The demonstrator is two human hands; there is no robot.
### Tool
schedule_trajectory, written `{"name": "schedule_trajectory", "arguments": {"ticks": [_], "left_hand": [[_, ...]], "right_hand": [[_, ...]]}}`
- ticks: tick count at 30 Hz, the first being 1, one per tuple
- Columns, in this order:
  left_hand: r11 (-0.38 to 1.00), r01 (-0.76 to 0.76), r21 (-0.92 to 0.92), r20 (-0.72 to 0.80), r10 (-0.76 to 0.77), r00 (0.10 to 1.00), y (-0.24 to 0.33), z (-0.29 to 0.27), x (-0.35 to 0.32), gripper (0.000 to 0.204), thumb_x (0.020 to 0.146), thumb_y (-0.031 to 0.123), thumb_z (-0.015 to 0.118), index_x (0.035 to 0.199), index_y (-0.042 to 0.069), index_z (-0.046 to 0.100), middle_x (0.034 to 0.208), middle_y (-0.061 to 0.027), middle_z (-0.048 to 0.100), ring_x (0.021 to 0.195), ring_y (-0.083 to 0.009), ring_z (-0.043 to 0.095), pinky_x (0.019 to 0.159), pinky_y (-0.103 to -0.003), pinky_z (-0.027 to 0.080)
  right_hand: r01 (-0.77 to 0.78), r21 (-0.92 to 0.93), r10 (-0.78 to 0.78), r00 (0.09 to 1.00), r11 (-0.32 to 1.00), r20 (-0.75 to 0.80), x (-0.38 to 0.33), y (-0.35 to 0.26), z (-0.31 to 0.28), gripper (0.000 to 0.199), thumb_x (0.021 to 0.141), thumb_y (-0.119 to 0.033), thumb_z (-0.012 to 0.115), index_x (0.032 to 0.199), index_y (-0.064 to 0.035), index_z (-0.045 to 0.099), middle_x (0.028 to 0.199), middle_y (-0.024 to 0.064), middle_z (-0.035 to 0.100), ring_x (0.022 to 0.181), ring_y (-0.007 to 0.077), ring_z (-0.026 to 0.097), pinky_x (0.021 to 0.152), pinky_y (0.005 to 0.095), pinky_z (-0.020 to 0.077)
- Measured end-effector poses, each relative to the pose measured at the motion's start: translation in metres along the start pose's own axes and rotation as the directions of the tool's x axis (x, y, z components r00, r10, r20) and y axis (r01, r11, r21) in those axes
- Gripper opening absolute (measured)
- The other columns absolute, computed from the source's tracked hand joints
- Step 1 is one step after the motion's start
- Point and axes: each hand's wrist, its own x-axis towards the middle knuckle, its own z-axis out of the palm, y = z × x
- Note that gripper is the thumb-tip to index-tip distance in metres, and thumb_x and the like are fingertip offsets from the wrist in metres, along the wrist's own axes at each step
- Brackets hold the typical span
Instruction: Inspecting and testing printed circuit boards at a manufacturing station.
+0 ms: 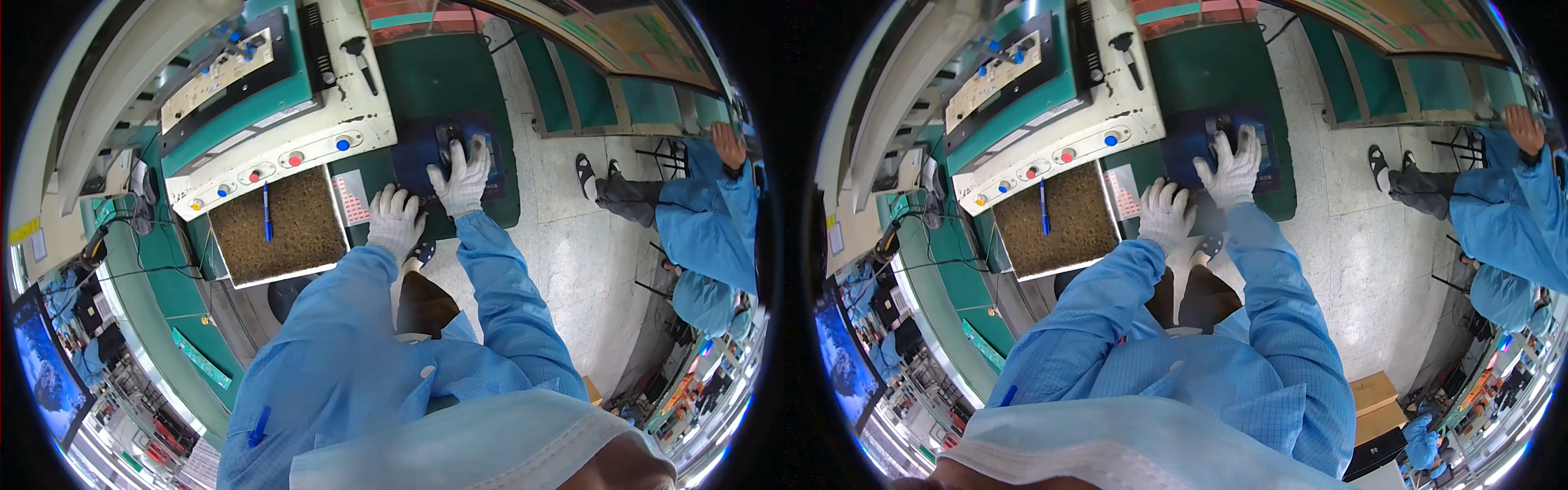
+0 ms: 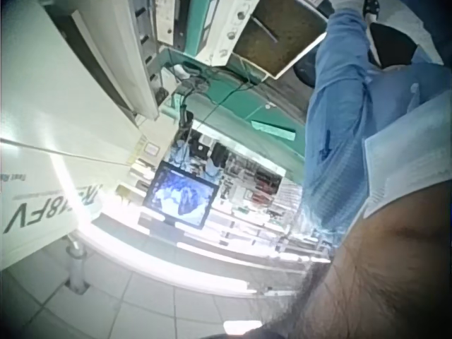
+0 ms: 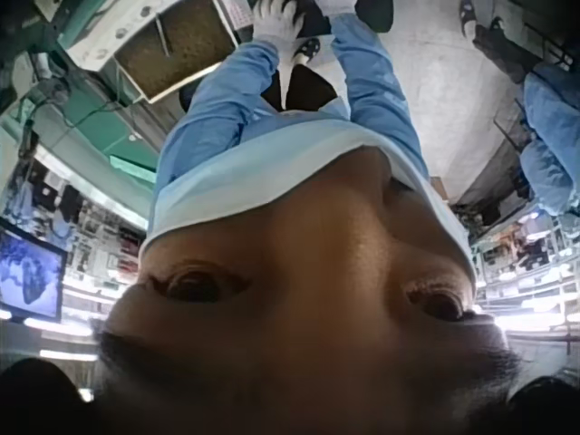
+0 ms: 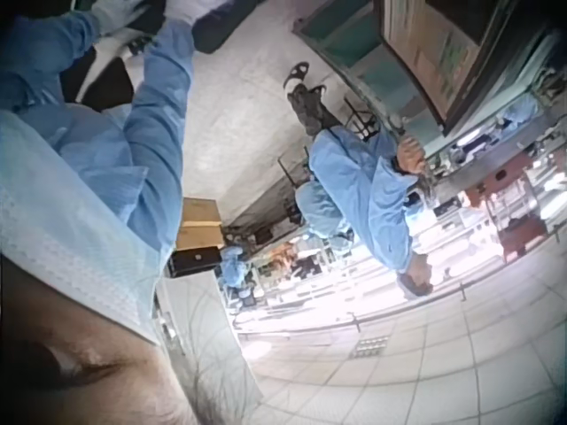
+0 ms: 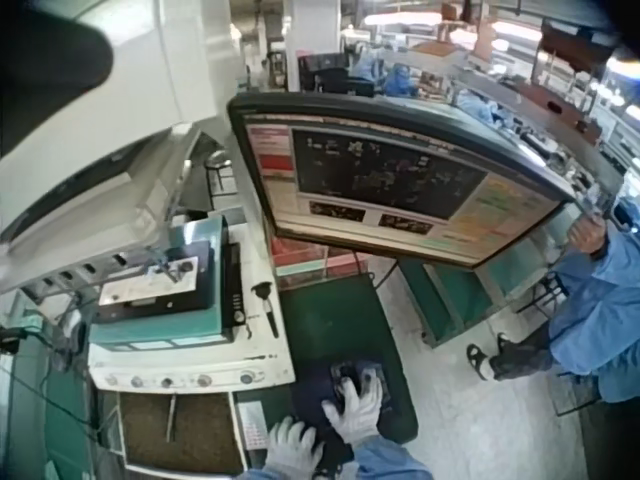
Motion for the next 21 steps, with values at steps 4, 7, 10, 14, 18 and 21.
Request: {"name": "schedule_trajectory", "arguments": {"ticks": [4, 7, 10, 14, 18, 21], "left_hand": [[1.000, -0.021, -0.023, -0.059, 0.020, 0.998, -0.001, -0.001, 0.002, 0.042, 0.078, 0.031, 0.075, 0.112, 0.011, 0.060, 0.119, -0.0147, 0.053, 0.124, -0.0395, 0.047, 0.105, -0.057, 0.037], [0.996, 0.007, -0.087, 0.052, -0.002, 0.999, -0.004, -0.005, 0.004, 0.041, 0.080, 0.031, 0.073, 0.114, 0.010, 0.061, 0.123, -0.0152, 0.054, 0.126, -0.0410, 0.047, 0.105, -0.058, 0.036], [0.989, 0.028, -0.147, 0.071, -0.018, 0.997, -0.001, -0.023, 0.004, 0.041, 0.081, 0.031, 0.071, 0.114, 0.009, 0.062, 0.126, -0.0170, 0.054, 0.127, -0.0425, 0.045, 0.106, -0.058, 0.035], [0.961, 0.093, -0.260, 0.063, -0.079, 0.995, -0.009, -0.075, 0.017, 0.038, 0.081, 0.032, 0.071, 0.113, 0.013, 0.063, 0.123, -0.0159, 0.056, 0.124, -0.0406, 0.047, 0.104, -0.055, 0.037], [0.987, -0.039, -0.157, -0.153, 0.014, 0.988, -0.095, -0.151, 0.066, 0.034, 0.074, 0.027, 0.070, 0.102, 0.010, 0.066, 0.102, -0.0164, 0.061, 0.099, -0.0364, 0.059, 0.087, -0.051, 0.047], [0.999, -0.036, -0.005, -0.095, 0.036, 0.995, -0.192, -0.212, 0.119, 0.026, 0.082, 0.025, 0.064, 0.098, 0.004, 0.066, 0.088, -0.0177, 0.064, 0.084, -0.0386, 0.062, 0.077, -0.049, 0.050]], "right_hand": [[0.011, -0.005, -0.012, 1.000, 1.000, -0.029, 0.005, -0.006, -0.005, 0.074, 0.087, -0.051, 0.066, 0.143, -0.0085, 0.042, 0.145, 0.0353, 0.035, 0.131, 0.0534, 0.037, 0.108, 0.0633, 0.0313], [-0.125, 0.021, 0.123, 0.990, 0.992, 0.069, 0.009, -0.012, -0.012, 0.074, 0.079, -0.045, 0.075, 0.135, -0.0040, 0.050, 0.140, 0.0377, 0.038, 0.129, 0.0532, 0.038, 0.109, 0.0604, 0.0316], [-0.277, -0.024, 0.278, 0.956, 0.961, 0.096, 0.002, -0.024, -0.017, 0.071, 0.079, -0.040, 0.075, 0.131, -0.0006, 0.048, 0.136, 0.0370, 0.041, 0.124, 0.0525, 0.042, 0.106, 0.0589, 0.0344], [-0.432, -0.062, 0.430, 0.902, 0.900, -0.045, -0.033, -0.057, -0.010, 0.077, 0.087, -0.041, 0.068, 0.144, 0.0006, 0.037, 0.142, 0.0383, 0.038, 0.128, 0.0529, 0.042, 0.107, 0.0593, 0.0347], [-0.405, -0.170, 0.404, 0.914, 0.898, -0.045, -0.051, -0.076, -0.006, 0.071, 0.089, -0.041, 0.067, 0.142, -0.0006, 0.041, 0.143, 0.0331, 0.040, 0.129, 0.0509, 0.041, 0.107, 0.0583, 0.0369], [-0.411, -0.193, 0.422, 0.907, 0.891, 0.016, -0.048, -0.076, -0.009, 0.071, 0.082, -0.035, 0.071, 0.138, -0.0007, 0.044, 0.138, 0.0292, 0.046, 0.124, 0.0498, 0.043, 0.106, 0.0587, 0.0354]]}}
